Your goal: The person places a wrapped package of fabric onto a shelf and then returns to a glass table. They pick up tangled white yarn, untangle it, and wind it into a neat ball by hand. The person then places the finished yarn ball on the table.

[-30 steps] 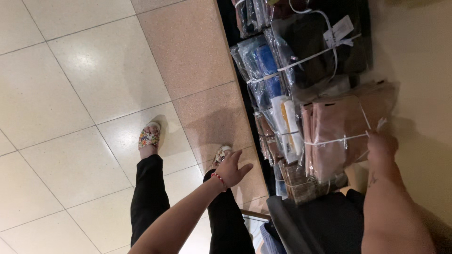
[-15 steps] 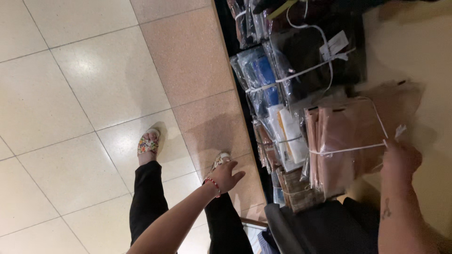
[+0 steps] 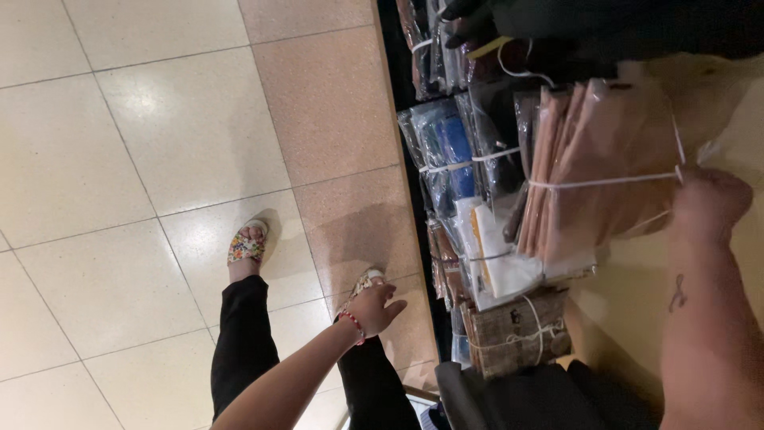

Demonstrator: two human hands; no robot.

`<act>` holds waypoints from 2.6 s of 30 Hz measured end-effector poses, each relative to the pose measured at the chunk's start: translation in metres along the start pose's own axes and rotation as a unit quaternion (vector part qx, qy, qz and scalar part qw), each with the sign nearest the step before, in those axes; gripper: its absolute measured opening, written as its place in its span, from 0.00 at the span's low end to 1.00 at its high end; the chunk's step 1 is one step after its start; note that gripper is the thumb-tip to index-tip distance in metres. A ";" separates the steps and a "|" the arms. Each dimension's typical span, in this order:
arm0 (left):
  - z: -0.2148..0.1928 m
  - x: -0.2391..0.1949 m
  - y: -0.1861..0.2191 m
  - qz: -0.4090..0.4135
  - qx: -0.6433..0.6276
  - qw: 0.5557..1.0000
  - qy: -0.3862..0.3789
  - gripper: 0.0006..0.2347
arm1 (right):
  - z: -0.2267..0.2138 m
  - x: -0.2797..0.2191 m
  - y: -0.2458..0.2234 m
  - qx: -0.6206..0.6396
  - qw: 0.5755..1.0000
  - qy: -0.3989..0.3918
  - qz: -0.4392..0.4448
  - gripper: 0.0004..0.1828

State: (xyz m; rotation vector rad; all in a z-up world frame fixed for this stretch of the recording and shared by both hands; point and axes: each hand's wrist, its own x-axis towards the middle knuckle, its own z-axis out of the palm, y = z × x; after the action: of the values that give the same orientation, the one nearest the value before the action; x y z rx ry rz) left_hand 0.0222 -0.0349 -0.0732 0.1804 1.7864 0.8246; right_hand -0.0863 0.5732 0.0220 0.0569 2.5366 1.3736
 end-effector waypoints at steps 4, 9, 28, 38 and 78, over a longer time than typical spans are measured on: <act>-0.012 -0.008 -0.007 -0.039 -0.038 0.998 -0.018 0.21 | 0.021 0.052 -0.061 0.649 0.618 -0.117 0.428 0.22; 0.000 -0.004 -0.037 0.003 -0.042 0.998 0.041 0.17 | 0.004 0.110 -0.101 0.680 0.524 -0.128 0.497 0.15; -0.066 -0.039 0.007 0.002 -0.138 0.990 0.026 0.27 | -0.170 0.034 -0.121 0.562 0.814 0.066 0.131 0.17; -0.178 -0.102 -0.027 0.101 -0.166 0.912 0.361 0.40 | -0.400 -0.138 -0.264 0.658 0.732 -0.079 -0.158 0.30; -0.525 -0.669 -0.077 0.100 -0.443 0.728 0.513 0.29 | -1.175 -0.005 -0.107 0.432 0.709 -0.085 -0.551 0.45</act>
State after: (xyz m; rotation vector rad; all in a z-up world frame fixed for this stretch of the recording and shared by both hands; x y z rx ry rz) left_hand -0.1652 -0.6578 0.4797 -0.9074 2.0903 2.1268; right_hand -0.3562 -0.4485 0.5464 -0.9328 2.0639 -0.2877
